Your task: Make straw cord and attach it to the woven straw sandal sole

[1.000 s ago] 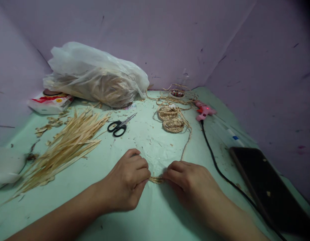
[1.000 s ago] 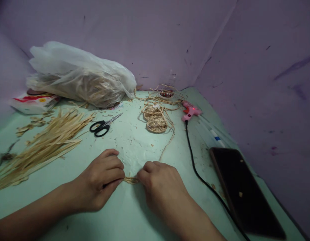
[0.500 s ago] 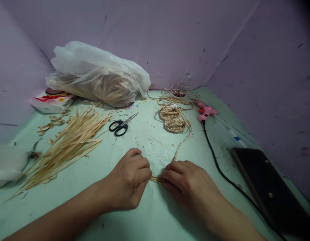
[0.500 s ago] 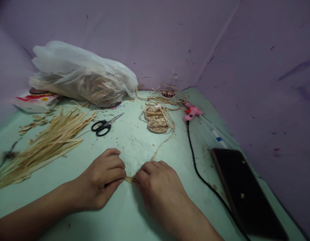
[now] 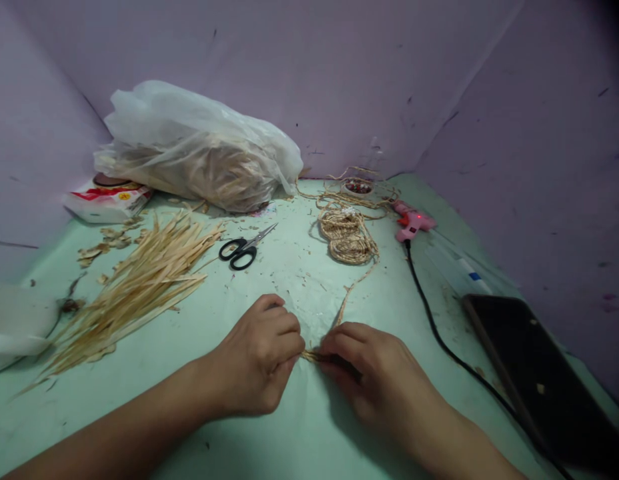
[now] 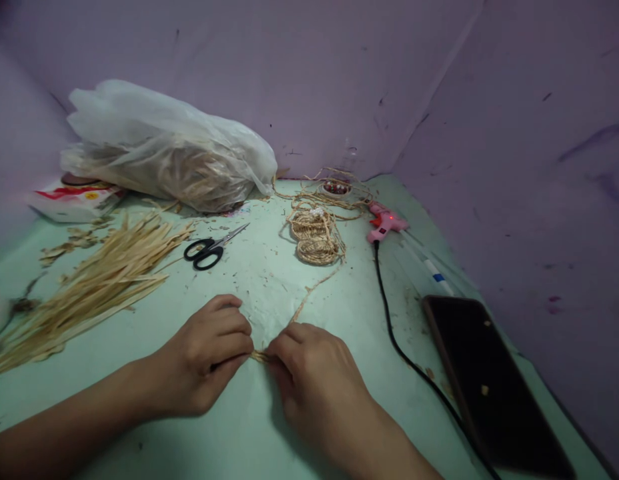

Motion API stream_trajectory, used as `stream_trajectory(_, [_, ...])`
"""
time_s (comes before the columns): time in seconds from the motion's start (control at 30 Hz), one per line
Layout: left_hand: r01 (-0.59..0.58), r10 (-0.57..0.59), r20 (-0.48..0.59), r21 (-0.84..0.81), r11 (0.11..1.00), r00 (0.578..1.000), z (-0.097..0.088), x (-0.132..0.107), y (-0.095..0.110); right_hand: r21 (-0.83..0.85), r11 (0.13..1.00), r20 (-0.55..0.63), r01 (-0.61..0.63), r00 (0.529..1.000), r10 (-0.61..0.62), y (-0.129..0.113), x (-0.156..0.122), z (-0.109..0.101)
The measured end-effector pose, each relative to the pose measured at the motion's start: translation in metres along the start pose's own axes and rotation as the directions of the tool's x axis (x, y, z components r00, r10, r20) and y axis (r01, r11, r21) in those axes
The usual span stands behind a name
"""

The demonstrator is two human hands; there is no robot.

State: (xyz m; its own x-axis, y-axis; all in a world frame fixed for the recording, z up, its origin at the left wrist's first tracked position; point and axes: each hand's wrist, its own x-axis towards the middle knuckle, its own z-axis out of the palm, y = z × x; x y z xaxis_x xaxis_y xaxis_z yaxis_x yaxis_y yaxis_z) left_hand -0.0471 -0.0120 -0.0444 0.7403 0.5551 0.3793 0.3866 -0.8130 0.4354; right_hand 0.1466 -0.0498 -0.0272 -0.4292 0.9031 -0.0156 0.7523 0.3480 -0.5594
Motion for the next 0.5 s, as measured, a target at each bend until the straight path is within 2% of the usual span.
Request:
stream_trajectory(0.2, [-0.009,0.009,-0.006,0.003,1.000,1.000,0.002,-0.001,-0.001,-0.154,0.986,-0.038,0.066,0.997,-0.073,-0.004,-0.002,0.004])
stream_trajectory(0.37, [-0.012,0.011,0.022,0.029,1.000,1.000,0.004,0.000,0.005,-0.230,0.972,-0.098,0.038,0.993,-0.062,-0.003,-0.011,0.012])
stream_trajectory(0.5, [-0.057,0.055,0.045,0.039,0.998,0.997,0.010,0.008,0.012,-0.240,0.970,-0.197,0.025,0.978,-0.073,0.003,-0.029,0.017])
